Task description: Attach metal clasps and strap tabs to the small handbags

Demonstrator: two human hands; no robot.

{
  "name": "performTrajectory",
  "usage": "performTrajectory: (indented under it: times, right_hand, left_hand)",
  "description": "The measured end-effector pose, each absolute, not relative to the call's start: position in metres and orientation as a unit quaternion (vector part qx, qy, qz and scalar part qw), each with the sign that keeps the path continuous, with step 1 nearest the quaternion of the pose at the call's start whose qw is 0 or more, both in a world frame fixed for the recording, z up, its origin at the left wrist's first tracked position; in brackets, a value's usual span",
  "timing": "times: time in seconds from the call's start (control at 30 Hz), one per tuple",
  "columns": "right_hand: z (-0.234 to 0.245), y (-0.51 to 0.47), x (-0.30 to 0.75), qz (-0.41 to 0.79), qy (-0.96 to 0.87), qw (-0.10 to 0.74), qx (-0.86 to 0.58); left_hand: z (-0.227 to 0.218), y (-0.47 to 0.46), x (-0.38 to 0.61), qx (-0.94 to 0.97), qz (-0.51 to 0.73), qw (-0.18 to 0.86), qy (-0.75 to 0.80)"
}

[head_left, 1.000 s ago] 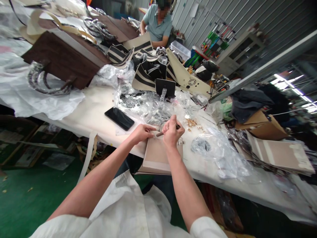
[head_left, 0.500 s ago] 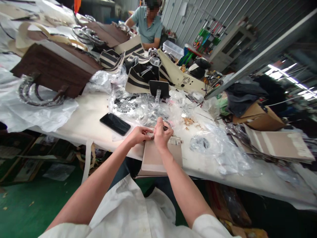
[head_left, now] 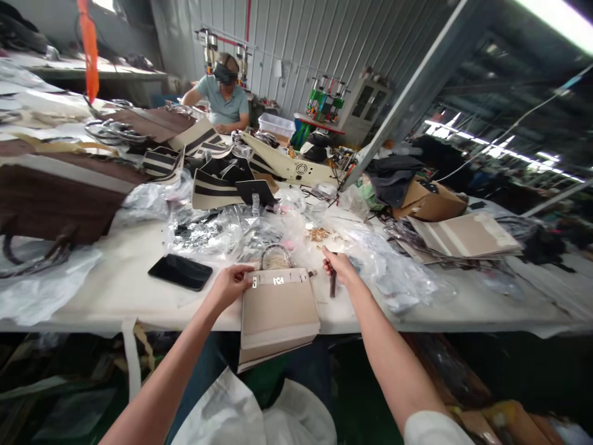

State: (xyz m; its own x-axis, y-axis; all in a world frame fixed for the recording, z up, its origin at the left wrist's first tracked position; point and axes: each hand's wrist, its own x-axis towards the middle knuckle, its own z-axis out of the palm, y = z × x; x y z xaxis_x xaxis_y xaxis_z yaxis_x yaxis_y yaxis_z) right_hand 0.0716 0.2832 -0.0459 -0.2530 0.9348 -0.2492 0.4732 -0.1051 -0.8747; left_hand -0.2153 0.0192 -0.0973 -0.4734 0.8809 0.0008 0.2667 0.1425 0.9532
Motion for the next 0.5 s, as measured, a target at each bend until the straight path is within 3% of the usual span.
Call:
performTrajectory:
  times: [0.2, 0.37, 0.5]
  right_hand:
    - [-0.067, 0.292, 0.074, 0.330, -0.698, 0.235, -0.589]
    - [-0.074, 0.260, 0.080, 0.173, -0.799, 0.329, -0.472]
    - [-0.084, 0.216, 0.079, 0.239, -0.831, 0.339, -0.370]
  left_hand:
    - [-0.100, 0.008, -0.206, 0.372, 0.526, 0.270, 0.716]
    - [-0.101, -0.004, -0.205, 0.362, 0.514, 0.302, 0.717]
    - [-0.096, -0.002, -0.209, 0.365, 0.490, 0.319, 0.724]
